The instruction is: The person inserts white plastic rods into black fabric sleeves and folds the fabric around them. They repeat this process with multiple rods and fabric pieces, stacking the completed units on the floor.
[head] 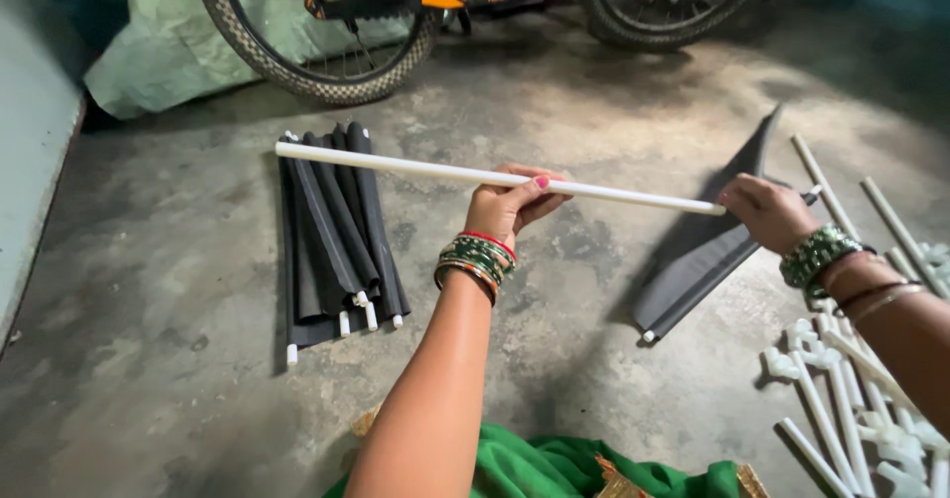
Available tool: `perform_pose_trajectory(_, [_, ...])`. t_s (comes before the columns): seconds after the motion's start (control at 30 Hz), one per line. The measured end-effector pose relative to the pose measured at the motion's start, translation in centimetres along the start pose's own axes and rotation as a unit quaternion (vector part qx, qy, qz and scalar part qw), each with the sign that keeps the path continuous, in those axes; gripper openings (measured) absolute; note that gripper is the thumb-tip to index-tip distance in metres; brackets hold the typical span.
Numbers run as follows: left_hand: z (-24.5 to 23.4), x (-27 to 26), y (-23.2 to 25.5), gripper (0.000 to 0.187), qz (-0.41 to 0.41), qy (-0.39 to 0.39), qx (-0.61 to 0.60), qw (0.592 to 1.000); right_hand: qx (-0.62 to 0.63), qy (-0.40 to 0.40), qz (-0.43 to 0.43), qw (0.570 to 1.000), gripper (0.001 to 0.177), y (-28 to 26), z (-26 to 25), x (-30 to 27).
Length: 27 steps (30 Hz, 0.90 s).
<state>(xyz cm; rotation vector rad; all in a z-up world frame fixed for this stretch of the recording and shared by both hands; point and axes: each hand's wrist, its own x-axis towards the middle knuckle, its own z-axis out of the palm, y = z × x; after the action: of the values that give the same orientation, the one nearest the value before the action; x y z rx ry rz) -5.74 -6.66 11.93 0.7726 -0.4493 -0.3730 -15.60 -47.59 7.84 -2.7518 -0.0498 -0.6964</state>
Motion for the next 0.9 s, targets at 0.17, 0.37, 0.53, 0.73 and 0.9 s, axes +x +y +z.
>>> perform_pose_trajectory(0.17, [3.4, 0.3, 0.8, 0.003, -0.006, -0.015, -0.042, 0.999, -0.006, 0.093, 0.063, 0.994, 0.016, -3.4, -6.4, -2.1])
perform_pose_trajectory(0.37, [8.1, 1.0, 5.7, 0.003, 0.037, -0.042, -0.06, 0.997, 0.008, 0.182, -0.023, 0.983, 0.012, -8.7, -13.6, -1.9])
perform_pose_trajectory(0.53, [10.9, 0.5, 10.1, 0.005, 0.043, -0.035, -0.043, 0.998, -0.044, 0.062, -0.152, 0.985, 0.034, -12.0, -17.9, -2.5])
perform_pose_trajectory(0.73, [13.8, 0.6, 11.8, 0.018, 0.027, -0.048, -0.056, 0.997, -0.137, 0.044, -0.078, 0.986, 0.017, -11.9, -21.8, -5.2])
perform_pose_trajectory(0.9, [12.3, 2.5, 17.2, 0.038, 0.125, 0.074, 0.012, 0.989, -0.175, 0.104, -0.072, 0.976, 0.018, -9.2, -25.8, -8.0])
